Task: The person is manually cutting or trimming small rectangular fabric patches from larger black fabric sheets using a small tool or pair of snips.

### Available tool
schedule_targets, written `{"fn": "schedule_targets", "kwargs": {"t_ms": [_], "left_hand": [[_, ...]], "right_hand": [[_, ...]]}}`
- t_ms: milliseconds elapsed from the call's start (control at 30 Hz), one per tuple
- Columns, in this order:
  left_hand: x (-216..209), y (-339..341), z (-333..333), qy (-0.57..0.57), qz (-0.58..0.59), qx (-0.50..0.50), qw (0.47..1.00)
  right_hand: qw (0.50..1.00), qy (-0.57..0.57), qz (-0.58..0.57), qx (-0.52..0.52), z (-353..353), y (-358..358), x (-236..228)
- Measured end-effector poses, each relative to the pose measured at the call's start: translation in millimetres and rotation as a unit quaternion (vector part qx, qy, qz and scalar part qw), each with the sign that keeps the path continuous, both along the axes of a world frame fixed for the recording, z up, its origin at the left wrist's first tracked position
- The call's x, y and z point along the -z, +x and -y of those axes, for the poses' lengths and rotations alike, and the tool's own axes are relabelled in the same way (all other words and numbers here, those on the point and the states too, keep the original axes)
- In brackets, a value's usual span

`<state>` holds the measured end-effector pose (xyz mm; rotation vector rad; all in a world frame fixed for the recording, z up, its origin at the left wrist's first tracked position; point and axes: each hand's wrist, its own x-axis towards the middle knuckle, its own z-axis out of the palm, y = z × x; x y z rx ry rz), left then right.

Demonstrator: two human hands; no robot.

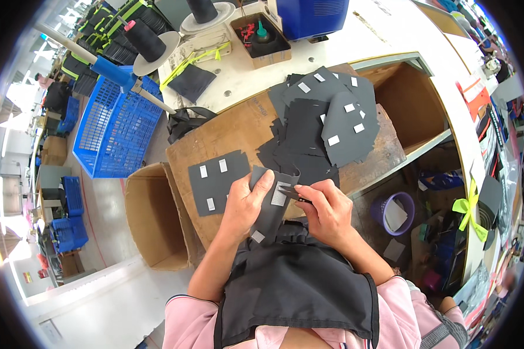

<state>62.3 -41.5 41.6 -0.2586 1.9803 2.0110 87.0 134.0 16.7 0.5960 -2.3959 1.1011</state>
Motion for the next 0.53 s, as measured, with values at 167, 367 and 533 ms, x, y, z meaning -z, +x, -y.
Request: {"fn": "schedule_targets", "kwargs": {"t_ms": [167,367,533], "left_hand": [[1.6,1.3,0.7,0.018,0.015,-0.011,1.0],[1.8,-0.2,0.2,0.017,0.021,0.0,1.0],[1.8,-0.1,-0.3,0.022,0.017,0.006,1.0]], "right_hand": [[0.999,-0.039,-0.01,0.01,6.2,0.4,-0.2],[1.0,-0.013,-0.009,0.015,5.3,-0.2,-2.5],[1.0,-0.001,-0.014,0.023,4.0,0.5,1.1]]}}
